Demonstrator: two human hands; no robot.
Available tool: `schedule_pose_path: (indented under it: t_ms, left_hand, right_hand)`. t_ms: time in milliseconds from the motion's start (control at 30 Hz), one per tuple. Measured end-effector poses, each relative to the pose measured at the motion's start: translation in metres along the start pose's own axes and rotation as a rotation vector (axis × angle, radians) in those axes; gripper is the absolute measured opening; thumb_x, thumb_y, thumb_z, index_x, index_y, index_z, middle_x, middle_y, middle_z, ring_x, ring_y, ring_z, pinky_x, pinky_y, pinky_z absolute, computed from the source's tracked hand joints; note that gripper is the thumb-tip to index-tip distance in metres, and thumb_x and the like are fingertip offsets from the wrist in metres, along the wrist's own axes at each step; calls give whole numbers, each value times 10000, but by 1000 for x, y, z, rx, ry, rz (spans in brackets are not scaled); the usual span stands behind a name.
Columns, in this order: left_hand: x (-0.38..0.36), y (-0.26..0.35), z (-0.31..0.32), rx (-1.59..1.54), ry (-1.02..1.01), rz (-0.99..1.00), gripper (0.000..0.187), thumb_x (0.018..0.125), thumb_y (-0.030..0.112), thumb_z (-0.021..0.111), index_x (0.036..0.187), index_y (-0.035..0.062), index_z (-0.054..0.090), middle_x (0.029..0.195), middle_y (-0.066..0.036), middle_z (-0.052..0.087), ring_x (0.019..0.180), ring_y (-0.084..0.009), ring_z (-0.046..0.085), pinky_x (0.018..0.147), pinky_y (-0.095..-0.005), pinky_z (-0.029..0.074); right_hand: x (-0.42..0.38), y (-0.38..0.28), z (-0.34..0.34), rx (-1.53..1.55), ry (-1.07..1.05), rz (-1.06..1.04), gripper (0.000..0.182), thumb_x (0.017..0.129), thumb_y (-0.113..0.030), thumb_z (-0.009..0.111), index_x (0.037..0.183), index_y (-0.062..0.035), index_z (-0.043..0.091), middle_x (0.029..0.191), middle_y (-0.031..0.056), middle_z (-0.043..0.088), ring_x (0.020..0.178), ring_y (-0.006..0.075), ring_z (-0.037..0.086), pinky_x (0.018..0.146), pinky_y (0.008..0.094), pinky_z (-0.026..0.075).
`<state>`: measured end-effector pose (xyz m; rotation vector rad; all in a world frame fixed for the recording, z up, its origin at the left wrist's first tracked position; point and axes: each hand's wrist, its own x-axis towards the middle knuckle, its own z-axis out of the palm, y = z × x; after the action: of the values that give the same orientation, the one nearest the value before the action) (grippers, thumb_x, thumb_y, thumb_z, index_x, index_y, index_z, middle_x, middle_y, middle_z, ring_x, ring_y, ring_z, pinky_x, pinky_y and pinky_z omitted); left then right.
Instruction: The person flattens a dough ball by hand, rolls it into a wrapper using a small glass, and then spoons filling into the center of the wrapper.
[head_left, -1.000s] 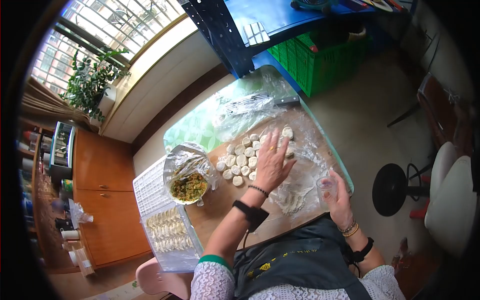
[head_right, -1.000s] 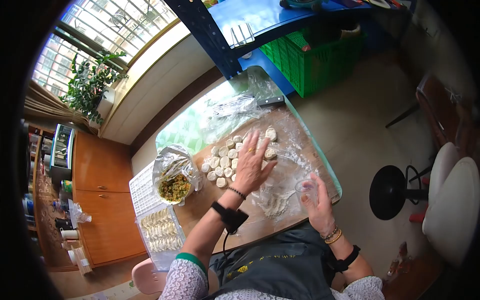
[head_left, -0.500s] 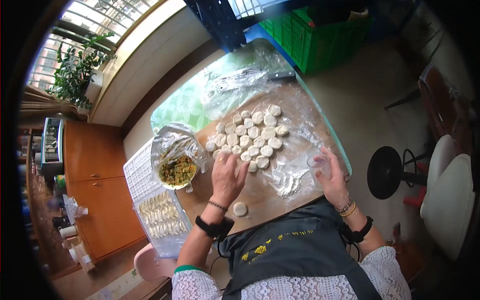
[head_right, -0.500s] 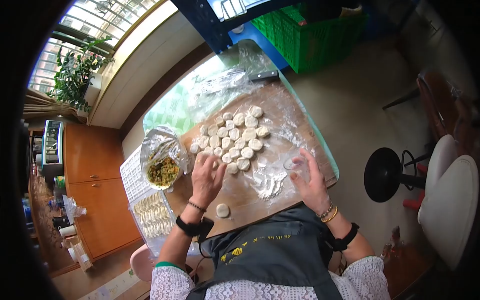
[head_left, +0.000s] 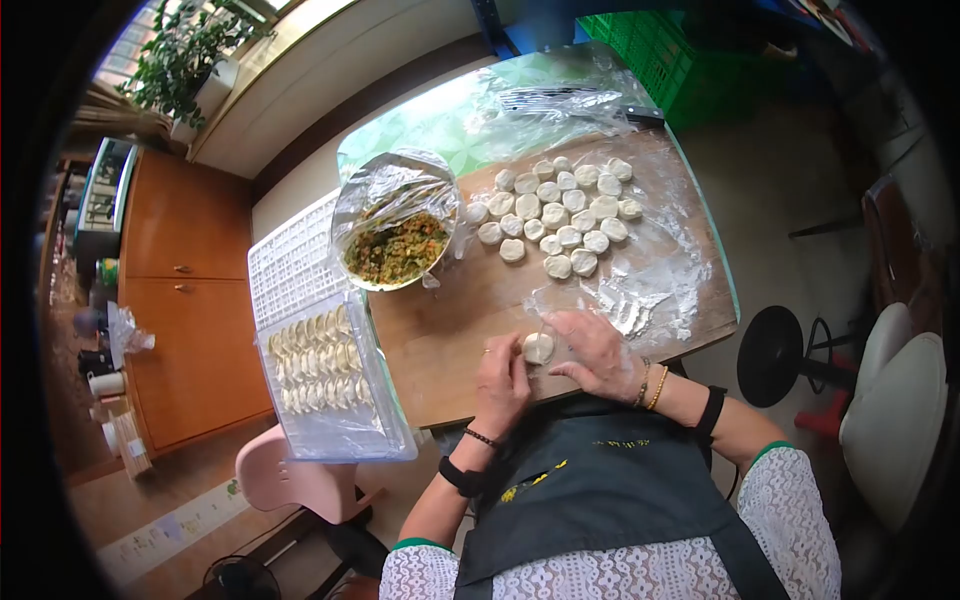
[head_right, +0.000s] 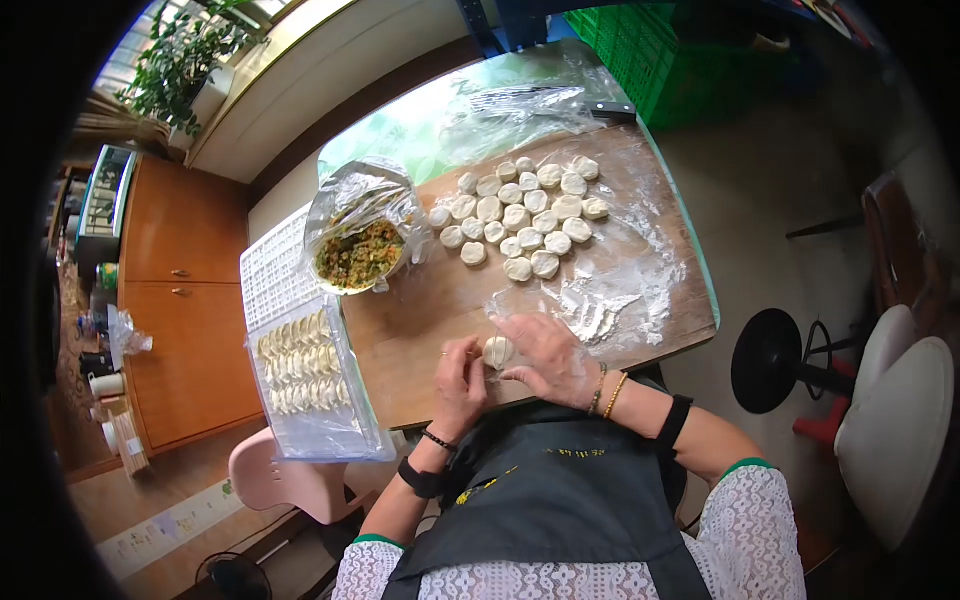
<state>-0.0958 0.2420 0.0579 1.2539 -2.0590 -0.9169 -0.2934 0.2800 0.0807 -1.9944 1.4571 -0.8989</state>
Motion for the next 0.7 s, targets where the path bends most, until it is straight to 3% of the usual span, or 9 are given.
schedule_pose_path:
  t_ms: [133,233,367,400,500,533,700]
  left_hand:
    - [-27,-12,-10,-90,71,-125,255,823,-47,527,1073,-5,548,895,-178,572,785,-332,588,707,-382,477]
    - [-34,-10,-11,-92,103,-82,248,819,-40,534,1064,-1,555,892,-173,572,777,-330,588,696,-381,479]
    - [-35,-4,-6,-149,78,-194,241,822,46,593,1058,14,562,898,-170,573,781,-334,591,678,-402,477]
    - [-34,-10,0,-91,99,-154,251,819,135,640,1037,33,567,905,-165,575,786,-340,592,673,-424,473]
    - [-26,-7,1,84,125,-38,307,790,211,709,1030,65,586,839,-120,572,710,-279,589,607,-384,464]
    - [-23,-8,5,63,111,-58,357,769,303,728,1011,80,591,834,-125,577,718,-303,591,605,-415,465]
    - [-10,-14,15,126,67,-86,313,792,292,697,999,84,588,850,-137,582,761,-324,602,633,-436,478]
  right_hand:
    - [5,-12,24,-237,-174,-47,725,797,-301,678,1407,-72,360,1214,129,508,1116,288,498,915,420,382]
    - [16,-15,38,-322,-188,8,722,802,-337,673,1401,-76,367,1199,134,515,1100,302,501,885,430,396]
    - [26,-16,43,-401,-64,31,712,809,-414,651,1373,-69,389,1139,128,517,1028,302,513,859,411,402]
    - [28,-14,42,-404,-83,61,751,791,-475,655,1348,-41,398,1140,141,520,1044,317,513,872,424,405]
    - [36,1,44,-300,-30,65,785,780,-505,659,1338,-20,394,1131,160,520,1057,338,509,896,435,400]
    - [40,6,45,-295,-20,85,801,769,-515,673,1329,-15,393,1129,180,515,1067,353,504,909,437,402]
    - [41,12,49,-232,68,188,790,747,-473,720,1307,-11,409,1090,189,529,1012,351,530,888,418,433]
